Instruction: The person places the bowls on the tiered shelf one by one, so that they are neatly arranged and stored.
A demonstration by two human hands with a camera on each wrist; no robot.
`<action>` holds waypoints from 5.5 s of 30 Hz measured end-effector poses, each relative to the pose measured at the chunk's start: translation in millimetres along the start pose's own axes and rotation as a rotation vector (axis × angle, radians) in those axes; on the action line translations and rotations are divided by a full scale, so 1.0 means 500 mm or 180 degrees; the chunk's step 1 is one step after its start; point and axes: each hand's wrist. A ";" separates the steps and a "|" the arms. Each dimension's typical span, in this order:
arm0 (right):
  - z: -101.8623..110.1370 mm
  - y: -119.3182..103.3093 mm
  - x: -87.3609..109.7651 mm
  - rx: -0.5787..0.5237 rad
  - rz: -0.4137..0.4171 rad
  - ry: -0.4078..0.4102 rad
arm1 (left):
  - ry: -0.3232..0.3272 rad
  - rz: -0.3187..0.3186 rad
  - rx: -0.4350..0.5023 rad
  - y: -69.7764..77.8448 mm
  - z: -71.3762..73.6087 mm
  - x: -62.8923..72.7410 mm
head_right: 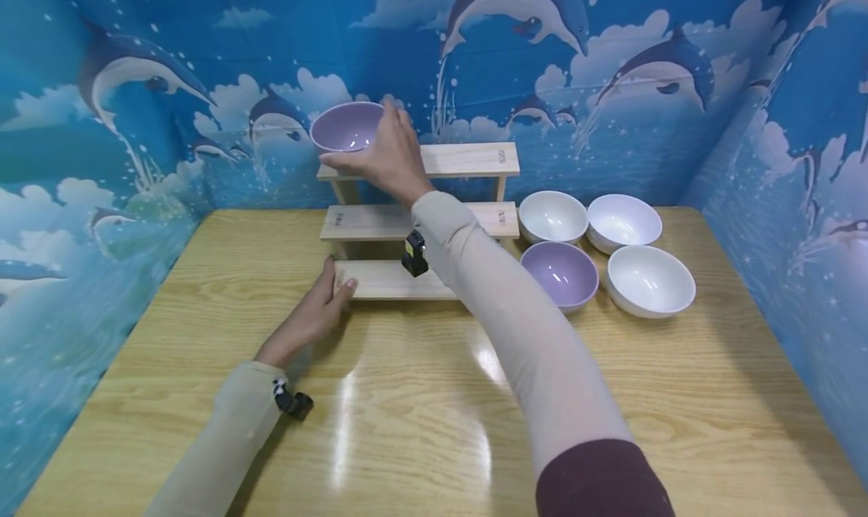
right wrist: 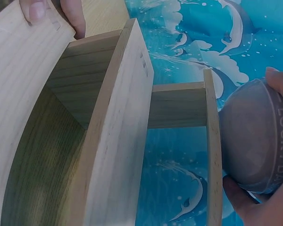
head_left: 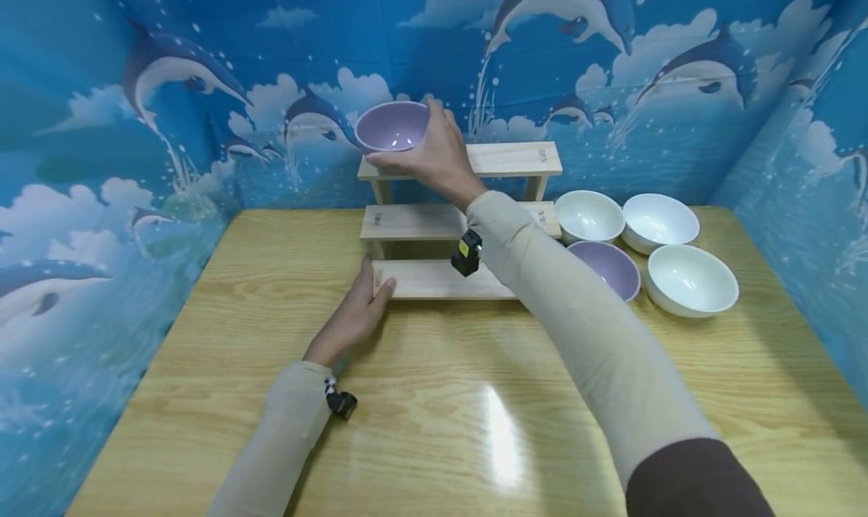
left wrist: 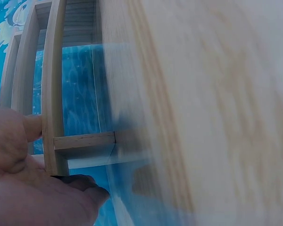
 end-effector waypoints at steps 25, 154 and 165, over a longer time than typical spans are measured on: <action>-0.003 0.001 0.004 -0.0143 0.0058 -0.0058 | 0.0018 -0.0005 0.0000 0.000 -0.001 0.000; 0.314 0.478 0.584 -0.0176 -0.1577 0.0640 | -0.0105 0.0097 0.0123 -0.001 -0.003 0.002; 0.312 0.515 0.584 -0.0199 -0.1717 0.0387 | -0.0098 0.0106 0.0116 0.001 -0.002 0.002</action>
Point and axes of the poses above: each hand's wrist, its own x-axis away from the middle knuckle, its own z-axis out of the back of the hand, y = z × x, and after that the axes turned 14 degrees about -y, right-handed
